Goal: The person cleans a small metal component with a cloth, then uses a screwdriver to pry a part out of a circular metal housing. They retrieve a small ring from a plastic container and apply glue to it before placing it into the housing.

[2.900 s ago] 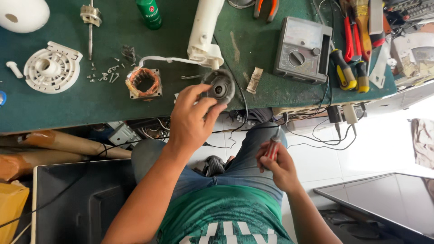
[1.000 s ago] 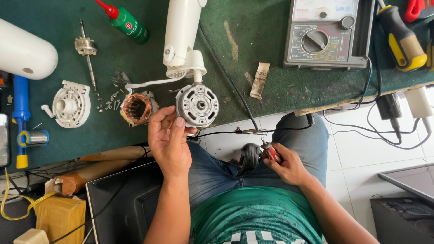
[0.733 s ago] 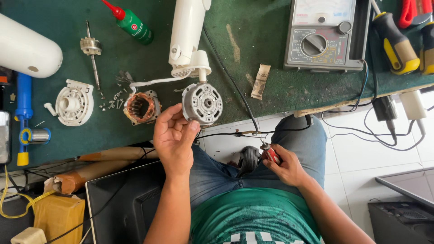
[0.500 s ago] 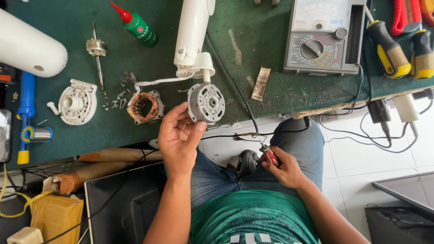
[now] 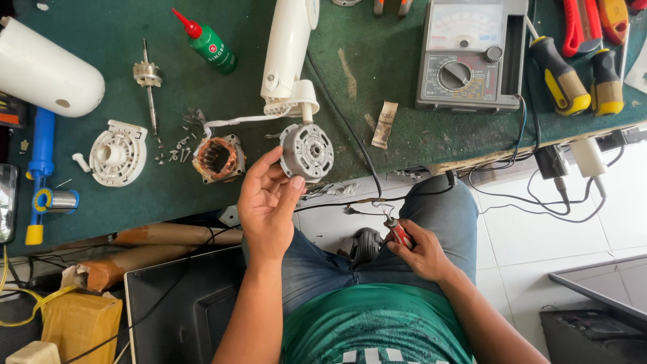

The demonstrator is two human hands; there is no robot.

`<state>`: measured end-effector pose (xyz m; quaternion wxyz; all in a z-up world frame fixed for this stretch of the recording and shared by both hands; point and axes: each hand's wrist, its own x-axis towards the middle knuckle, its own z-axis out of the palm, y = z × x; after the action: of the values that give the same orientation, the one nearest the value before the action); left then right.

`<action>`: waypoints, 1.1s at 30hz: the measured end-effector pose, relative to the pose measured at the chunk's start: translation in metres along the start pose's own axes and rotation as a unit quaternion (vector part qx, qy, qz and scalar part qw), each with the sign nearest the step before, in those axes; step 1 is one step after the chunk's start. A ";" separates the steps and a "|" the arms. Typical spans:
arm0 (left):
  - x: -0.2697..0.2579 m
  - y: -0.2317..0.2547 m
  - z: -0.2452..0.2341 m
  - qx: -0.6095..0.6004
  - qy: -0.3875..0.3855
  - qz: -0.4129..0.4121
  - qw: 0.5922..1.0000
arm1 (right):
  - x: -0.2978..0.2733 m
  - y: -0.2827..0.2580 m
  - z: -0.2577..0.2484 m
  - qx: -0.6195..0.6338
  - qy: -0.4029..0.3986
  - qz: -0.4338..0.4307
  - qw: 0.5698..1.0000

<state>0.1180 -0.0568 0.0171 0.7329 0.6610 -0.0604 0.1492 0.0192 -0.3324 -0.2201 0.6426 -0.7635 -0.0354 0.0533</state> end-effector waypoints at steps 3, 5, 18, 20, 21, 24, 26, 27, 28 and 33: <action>0.002 0.014 -0.003 -0.010 -0.018 -0.041 0.999 | -0.001 -0.010 0.000 -0.003 0.004 -0.005 1.000; 0.006 0.017 -0.003 -0.013 -0.018 -0.046 0.999 | 0.000 -0.008 0.001 0.000 0.003 -0.009 1.000; 0.024 0.025 0.003 -0.068 -0.033 -0.159 0.984 | -0.007 -0.032 0.003 -0.014 0.019 -0.030 0.999; 0.024 0.025 0.004 -0.043 -0.052 -0.158 0.985 | -0.007 -0.044 0.005 -0.014 0.018 -0.031 0.999; 0.023 0.025 0.005 -0.014 -0.071 -0.157 0.985 | -0.008 -0.050 0.006 -0.011 0.018 -0.033 0.999; 0.023 0.043 -0.004 0.267 -0.090 -0.036 0.959 | -0.015 -0.048 0.001 -0.010 0.014 -0.026 1.000; 0.021 0.040 -0.012 0.344 -0.089 0.020 0.934 | -0.021 -0.052 -0.005 -0.031 0.015 -0.028 0.999; 0.020 0.039 -0.016 0.423 -0.092 0.076 0.898 | -0.024 -0.055 -0.007 -0.047 0.019 -0.031 0.998; 0.021 0.035 -0.019 0.422 -0.086 0.073 0.900 | -0.023 -0.067 -0.009 -0.051 0.013 -0.030 0.998; 0.027 0.018 -0.026 0.498 -0.050 0.258 0.826 | -0.021 -0.132 -0.020 -0.110 0.039 -0.047 0.992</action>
<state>0.1356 -0.0263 0.0389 0.2352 0.9030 -0.1833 0.3093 0.0028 -0.3323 -0.0862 0.5572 -0.8287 -0.0517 -0.0114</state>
